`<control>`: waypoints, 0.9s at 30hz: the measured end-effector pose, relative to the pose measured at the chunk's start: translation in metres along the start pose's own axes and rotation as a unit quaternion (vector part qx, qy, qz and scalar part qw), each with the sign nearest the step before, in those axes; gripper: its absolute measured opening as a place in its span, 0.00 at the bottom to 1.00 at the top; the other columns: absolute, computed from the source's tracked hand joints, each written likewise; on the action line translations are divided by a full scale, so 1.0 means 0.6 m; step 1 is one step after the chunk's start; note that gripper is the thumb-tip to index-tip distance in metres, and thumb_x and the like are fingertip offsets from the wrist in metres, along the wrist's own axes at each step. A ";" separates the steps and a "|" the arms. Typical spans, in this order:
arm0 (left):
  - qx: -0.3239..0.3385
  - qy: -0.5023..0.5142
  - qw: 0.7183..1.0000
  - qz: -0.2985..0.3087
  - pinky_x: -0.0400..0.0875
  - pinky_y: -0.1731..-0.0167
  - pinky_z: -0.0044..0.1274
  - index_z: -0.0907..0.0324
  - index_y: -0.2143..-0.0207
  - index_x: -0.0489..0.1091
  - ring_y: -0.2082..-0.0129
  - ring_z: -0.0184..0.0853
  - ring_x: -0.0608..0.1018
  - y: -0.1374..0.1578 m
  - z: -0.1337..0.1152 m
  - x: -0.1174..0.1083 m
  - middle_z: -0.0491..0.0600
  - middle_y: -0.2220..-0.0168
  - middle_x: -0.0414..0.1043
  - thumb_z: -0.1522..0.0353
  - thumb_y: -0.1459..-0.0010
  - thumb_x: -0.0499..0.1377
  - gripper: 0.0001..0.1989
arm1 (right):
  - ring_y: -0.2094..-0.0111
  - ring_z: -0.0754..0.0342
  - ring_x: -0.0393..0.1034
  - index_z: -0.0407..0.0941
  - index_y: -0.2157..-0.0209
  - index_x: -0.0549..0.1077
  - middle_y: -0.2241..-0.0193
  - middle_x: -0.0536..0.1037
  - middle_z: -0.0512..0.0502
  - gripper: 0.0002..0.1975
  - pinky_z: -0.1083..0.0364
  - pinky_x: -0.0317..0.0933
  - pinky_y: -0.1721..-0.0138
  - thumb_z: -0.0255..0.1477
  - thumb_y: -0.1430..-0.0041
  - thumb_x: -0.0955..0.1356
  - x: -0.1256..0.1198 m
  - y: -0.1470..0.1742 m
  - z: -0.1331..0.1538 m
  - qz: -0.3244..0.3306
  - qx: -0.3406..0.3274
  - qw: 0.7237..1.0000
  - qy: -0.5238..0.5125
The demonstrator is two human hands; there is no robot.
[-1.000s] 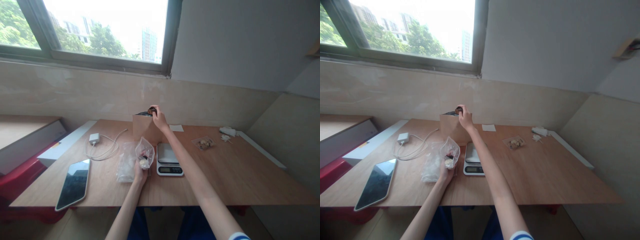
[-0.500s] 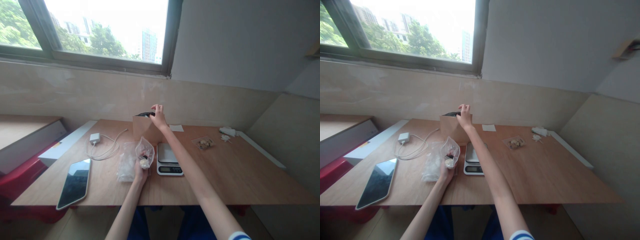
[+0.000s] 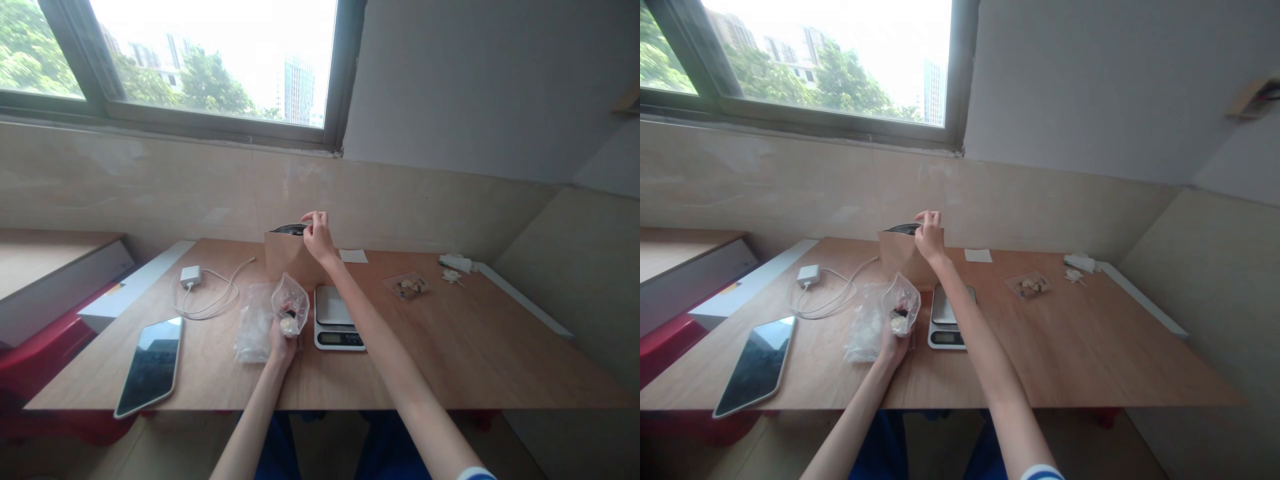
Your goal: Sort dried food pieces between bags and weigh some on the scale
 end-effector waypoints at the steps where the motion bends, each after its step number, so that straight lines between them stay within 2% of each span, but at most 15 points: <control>1: 0.000 0.000 1.000 -0.003 0.58 0.87 0.15 0.62 0.71 0.69 0.86 0.24 0.67 0.002 -0.001 0.001 0.43 0.81 0.67 0.72 0.54 0.56 0.05 | 0.62 0.54 0.65 0.42 0.66 0.65 0.60 0.63 0.41 0.13 0.55 0.60 0.56 0.15 0.50 0.56 -0.006 0.010 0.007 -0.019 -0.020 1.000 -0.009; 4: -0.006 -0.003 1.000 -0.017 0.57 0.88 0.15 0.62 0.72 0.69 0.85 0.25 0.67 0.007 -0.005 0.005 0.43 0.80 0.68 0.71 0.54 0.55 0.05 | 0.62 0.55 0.66 0.43 0.69 0.66 0.64 0.66 0.45 0.11 0.57 0.60 0.57 0.17 0.48 0.57 -0.019 0.052 0.028 -0.037 -0.047 0.997 -0.056; 6: -0.006 -0.010 1.000 -0.022 0.57 0.88 0.15 0.62 0.72 0.68 0.85 0.25 0.67 0.010 -0.007 0.007 0.43 0.81 0.67 0.71 0.54 0.55 0.05 | 0.66 0.57 0.67 0.44 0.70 0.66 0.68 0.69 0.48 0.10 0.58 0.62 0.61 0.20 0.46 0.57 -0.018 0.085 0.036 0.009 -0.023 0.995 -0.095; 8: -0.003 -0.021 1.000 -0.016 0.59 0.87 0.16 0.62 0.73 0.68 0.85 0.25 0.67 0.012 -0.008 0.009 0.42 0.82 0.67 0.71 0.54 0.56 0.04 | 0.72 0.58 0.68 0.44 0.71 0.68 0.72 0.71 0.51 0.11 0.59 0.62 0.67 0.21 0.46 0.57 -0.004 0.119 0.038 0.121 0.027 0.984 -0.131; 10: 0.001 -0.026 1.000 -0.007 0.61 0.85 0.17 0.62 0.73 0.69 0.84 0.26 0.68 0.013 -0.008 0.011 0.42 0.82 0.67 0.71 0.55 0.57 0.04 | 0.75 0.59 0.69 0.43 0.71 0.70 0.75 0.72 0.51 0.11 0.60 0.62 0.72 0.20 0.47 0.57 0.016 0.155 0.035 0.261 0.075 0.951 -0.147; 12: 0.005 -0.028 1.000 0.002 0.64 0.82 0.18 0.62 0.74 0.69 0.82 0.27 0.70 0.013 -0.007 0.011 0.44 0.81 0.68 0.70 0.56 0.58 0.05 | 0.74 0.58 0.71 0.42 0.71 0.72 0.74 0.75 0.49 0.13 0.60 0.62 0.73 0.18 0.49 0.58 0.028 0.182 0.028 0.344 0.105 0.924 -0.133; 16: 0.025 -0.024 0.999 0.006 0.68 0.76 0.20 0.62 0.73 0.71 0.75 0.31 0.73 0.012 -0.005 0.011 0.47 0.75 0.72 0.69 0.57 0.59 0.07 | 0.67 0.56 0.72 0.40 0.69 0.74 0.68 0.77 0.44 0.14 0.60 0.63 0.67 0.16 0.50 0.59 0.035 0.202 0.017 0.368 0.092 0.923 -0.066; 18: 0.028 -0.029 0.999 0.010 0.69 0.73 0.22 0.62 0.71 0.72 0.73 0.32 0.74 0.012 -0.004 0.010 0.48 0.73 0.73 0.67 0.57 0.60 0.09 | 0.65 0.55 0.72 0.40 0.69 0.74 0.67 0.78 0.44 0.12 0.60 0.62 0.64 0.17 0.51 0.61 0.043 0.211 0.015 0.408 0.067 0.910 -0.024; 21: 0.019 -0.054 0.998 0.028 0.69 0.70 0.23 0.62 0.71 0.72 0.72 0.33 0.75 0.011 -0.001 0.009 0.48 0.73 0.73 0.65 0.56 0.60 0.10 | 0.65 0.54 0.71 0.40 0.67 0.74 0.67 0.77 0.45 0.08 0.59 0.62 0.65 0.22 0.52 0.66 0.053 0.227 0.008 0.465 0.064 0.883 0.019; 24: 0.017 -0.066 0.997 0.037 0.69 0.70 0.22 0.61 0.72 0.71 0.72 0.33 0.75 0.012 -0.001 0.009 0.48 0.73 0.73 0.64 0.57 0.61 0.10 | 0.63 0.53 0.70 0.41 0.62 0.71 0.62 0.76 0.45 0.14 0.59 0.62 0.65 0.27 0.54 0.69 0.054 0.237 0.002 0.488 0.062 0.870 0.025; 27: 0.011 -0.068 0.997 0.039 0.69 0.69 0.22 0.61 0.72 0.71 0.71 0.34 0.76 0.014 -0.002 0.012 0.49 0.73 0.74 0.63 0.56 0.60 0.11 | 0.62 0.52 0.70 0.41 0.58 0.68 0.62 0.75 0.44 0.21 0.59 0.62 0.66 0.27 0.58 0.70 0.048 0.245 0.000 0.496 0.053 0.866 0.035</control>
Point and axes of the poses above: each hand's wrist, its own y-axis away from the middle knuckle, its own x-axis out of the palm, z = x × y, the point moved 5 cm from there along -y, towards the middle knuckle
